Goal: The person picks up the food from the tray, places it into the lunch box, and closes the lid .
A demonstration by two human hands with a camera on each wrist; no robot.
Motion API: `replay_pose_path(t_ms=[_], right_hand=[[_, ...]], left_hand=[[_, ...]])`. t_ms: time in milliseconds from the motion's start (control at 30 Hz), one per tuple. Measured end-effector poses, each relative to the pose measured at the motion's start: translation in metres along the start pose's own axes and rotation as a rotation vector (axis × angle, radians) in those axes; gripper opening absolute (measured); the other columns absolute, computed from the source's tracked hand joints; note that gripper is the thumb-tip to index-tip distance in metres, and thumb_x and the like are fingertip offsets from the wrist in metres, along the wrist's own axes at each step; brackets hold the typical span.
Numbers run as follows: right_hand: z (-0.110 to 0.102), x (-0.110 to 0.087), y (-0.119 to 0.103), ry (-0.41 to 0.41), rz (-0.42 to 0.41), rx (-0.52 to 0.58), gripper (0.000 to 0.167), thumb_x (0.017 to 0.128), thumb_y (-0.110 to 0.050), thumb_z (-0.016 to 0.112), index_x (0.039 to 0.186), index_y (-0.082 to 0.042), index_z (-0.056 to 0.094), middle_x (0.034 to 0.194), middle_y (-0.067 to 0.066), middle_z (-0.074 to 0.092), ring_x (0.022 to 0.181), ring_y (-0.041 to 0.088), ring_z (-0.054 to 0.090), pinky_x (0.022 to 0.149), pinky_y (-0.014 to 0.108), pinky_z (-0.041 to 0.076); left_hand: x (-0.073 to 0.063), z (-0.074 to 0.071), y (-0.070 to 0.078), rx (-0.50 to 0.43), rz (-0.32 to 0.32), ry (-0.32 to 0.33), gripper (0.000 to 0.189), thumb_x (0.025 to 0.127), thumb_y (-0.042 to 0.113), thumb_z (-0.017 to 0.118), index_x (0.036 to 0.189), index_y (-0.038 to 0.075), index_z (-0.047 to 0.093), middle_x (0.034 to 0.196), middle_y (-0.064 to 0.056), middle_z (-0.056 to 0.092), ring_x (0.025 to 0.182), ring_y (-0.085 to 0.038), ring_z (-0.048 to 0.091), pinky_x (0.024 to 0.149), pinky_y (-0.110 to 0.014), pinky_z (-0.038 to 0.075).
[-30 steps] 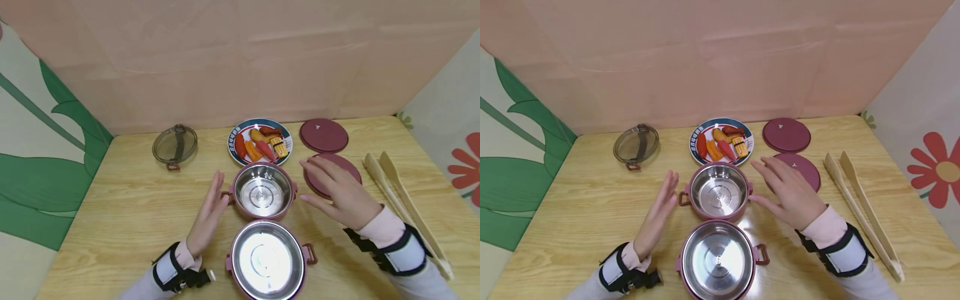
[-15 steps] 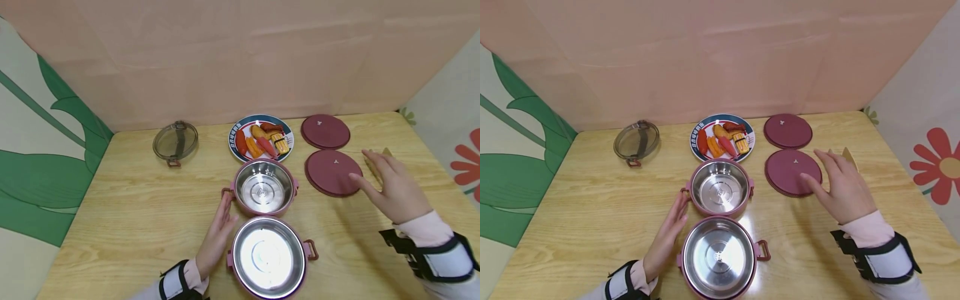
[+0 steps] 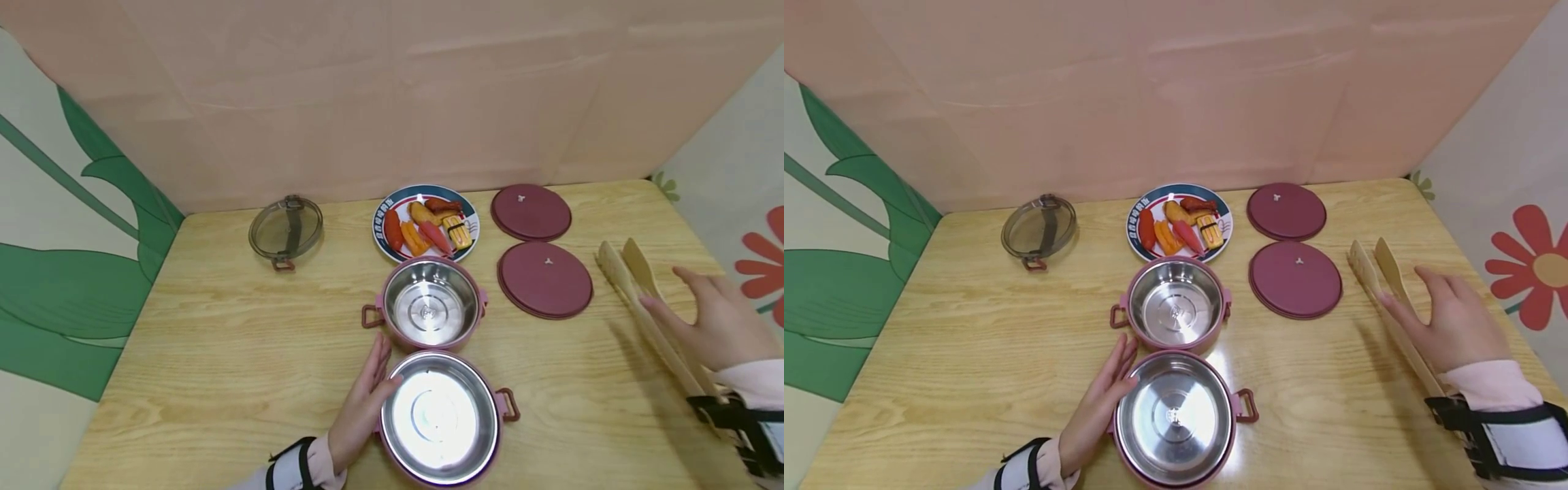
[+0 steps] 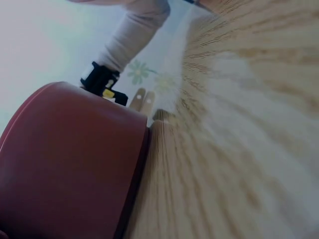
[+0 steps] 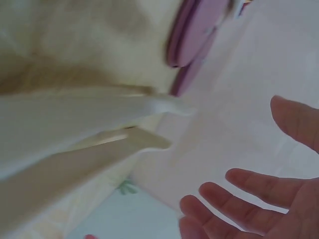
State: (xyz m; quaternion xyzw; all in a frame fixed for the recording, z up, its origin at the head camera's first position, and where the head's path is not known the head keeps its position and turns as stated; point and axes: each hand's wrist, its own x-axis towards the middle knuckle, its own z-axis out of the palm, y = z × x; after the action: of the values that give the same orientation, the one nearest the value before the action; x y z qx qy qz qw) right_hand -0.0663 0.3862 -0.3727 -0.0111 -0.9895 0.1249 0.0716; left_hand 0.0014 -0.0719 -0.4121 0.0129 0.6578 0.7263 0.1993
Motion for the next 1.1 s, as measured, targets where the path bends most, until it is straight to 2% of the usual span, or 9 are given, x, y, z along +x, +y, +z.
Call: replay_pose_path(t_ms=[133, 300, 400, 533, 767, 867, 900, 1000, 1100], right_hand=[[0.004, -0.002, 0.016, -0.105, 0.038, -0.031, 0.089, 0.094, -0.050, 0.056, 0.139, 0.020, 0.028, 0.118, 0.053, 0.036, 0.099, 0.065, 0.039, 0.078, 0.075, 0.036], [0.005, -0.004, 0.030, -0.279, 0.071, -0.058, 0.097, 0.093, -0.055, 0.054, 0.139, 0.023, 0.020, 0.119, 0.056, 0.033, 0.100, 0.069, 0.039, 0.078, 0.075, 0.038], [0.007, -0.006, 0.036, -0.328, 0.072, -0.063, 0.101, 0.092, -0.056, 0.056, 0.136, 0.028, 0.020, 0.116, 0.056, 0.035, 0.095, 0.067, 0.044, 0.072, 0.070, 0.044], [0.008, -0.008, 0.042, -0.381, 0.067, -0.064, 0.104, 0.092, -0.056, 0.056, 0.131, 0.033, 0.020, 0.106, 0.054, 0.043, 0.080, 0.061, 0.054, 0.059, 0.059, 0.049], [0.014, -0.017, 0.053, -0.449, 0.077, -0.045, 0.104, 0.093, -0.055, 0.056, 0.125, 0.037, 0.020, 0.085, 0.042, 0.054, 0.064, 0.040, 0.060, 0.055, 0.050, 0.051], [0.018, -0.021, 0.057, -0.465, 0.069, -0.026, 0.096, 0.094, -0.051, 0.056, 0.124, 0.035, 0.026, 0.075, 0.031, 0.058, 0.060, 0.030, 0.058, 0.052, 0.043, 0.050], [0.020, -0.022, 0.058, -0.471, 0.068, -0.014, 0.088, 0.095, -0.050, 0.055, 0.121, 0.031, 0.034, 0.071, 0.025, 0.057, 0.058, 0.027, 0.056, 0.051, 0.040, 0.048], [0.023, -0.025, 0.058, -0.466, 0.056, 0.011, 0.065, 0.097, -0.046, 0.054, 0.102, 0.019, 0.048, 0.065, 0.010, 0.052, 0.056, 0.020, 0.049, 0.050, 0.033, 0.041], [0.026, -0.027, 0.058, -0.433, 0.035, 0.023, 0.049, 0.098, -0.040, 0.055, 0.083, 0.006, 0.047, 0.061, 0.003, 0.046, 0.054, 0.017, 0.043, 0.048, 0.030, 0.036]], left_hand=[[-0.001, 0.001, -0.001, 0.015, -0.006, 0.008, 0.070, 0.100, 0.021, 0.050, 0.155, 0.002, 0.010, 0.160, -0.019, 0.015, 0.148, -0.033, 0.013, 0.120, -0.047, 0.011], [0.000, 0.001, -0.005, 0.032, 0.001, 0.049, 0.061, 0.100, 0.019, 0.050, 0.152, 0.001, 0.023, 0.155, -0.020, 0.030, 0.144, -0.034, 0.026, 0.119, -0.047, 0.019], [0.000, 0.001, -0.006, 0.032, -0.001, 0.058, 0.054, 0.100, 0.018, 0.050, 0.148, 0.003, 0.030, 0.152, -0.018, 0.035, 0.142, -0.033, 0.030, 0.118, -0.047, 0.022], [0.000, 0.002, -0.005, 0.035, -0.014, 0.054, 0.046, 0.101, 0.020, 0.048, 0.144, 0.004, 0.039, 0.149, -0.014, 0.040, 0.139, -0.030, 0.036, 0.116, -0.045, 0.028], [0.000, 0.002, -0.007, 0.058, 0.007, 0.042, 0.042, 0.103, 0.021, 0.045, 0.141, 0.005, 0.047, 0.145, -0.011, 0.048, 0.136, -0.023, 0.040, 0.108, -0.016, 0.032], [0.000, 0.002, -0.008, 0.067, 0.022, 0.040, 0.041, 0.103, 0.021, 0.045, 0.140, 0.004, 0.049, 0.143, -0.010, 0.050, 0.136, -0.023, 0.040, 0.105, -0.011, 0.031], [0.000, 0.002, -0.008, 0.070, 0.025, 0.041, 0.040, 0.103, 0.021, 0.045, 0.139, 0.004, 0.050, 0.142, -0.010, 0.051, 0.136, -0.023, 0.040, 0.105, -0.011, 0.031], [0.000, 0.002, -0.008, 0.075, 0.024, 0.044, 0.041, 0.103, 0.022, 0.045, 0.139, 0.004, 0.051, 0.142, -0.010, 0.052, 0.137, -0.023, 0.040, 0.107, -0.012, 0.030], [0.000, 0.003, -0.009, 0.083, 0.018, 0.050, 0.041, 0.103, 0.024, 0.045, 0.139, 0.004, 0.051, 0.143, -0.009, 0.051, 0.138, -0.023, 0.039, 0.109, -0.015, 0.029]])
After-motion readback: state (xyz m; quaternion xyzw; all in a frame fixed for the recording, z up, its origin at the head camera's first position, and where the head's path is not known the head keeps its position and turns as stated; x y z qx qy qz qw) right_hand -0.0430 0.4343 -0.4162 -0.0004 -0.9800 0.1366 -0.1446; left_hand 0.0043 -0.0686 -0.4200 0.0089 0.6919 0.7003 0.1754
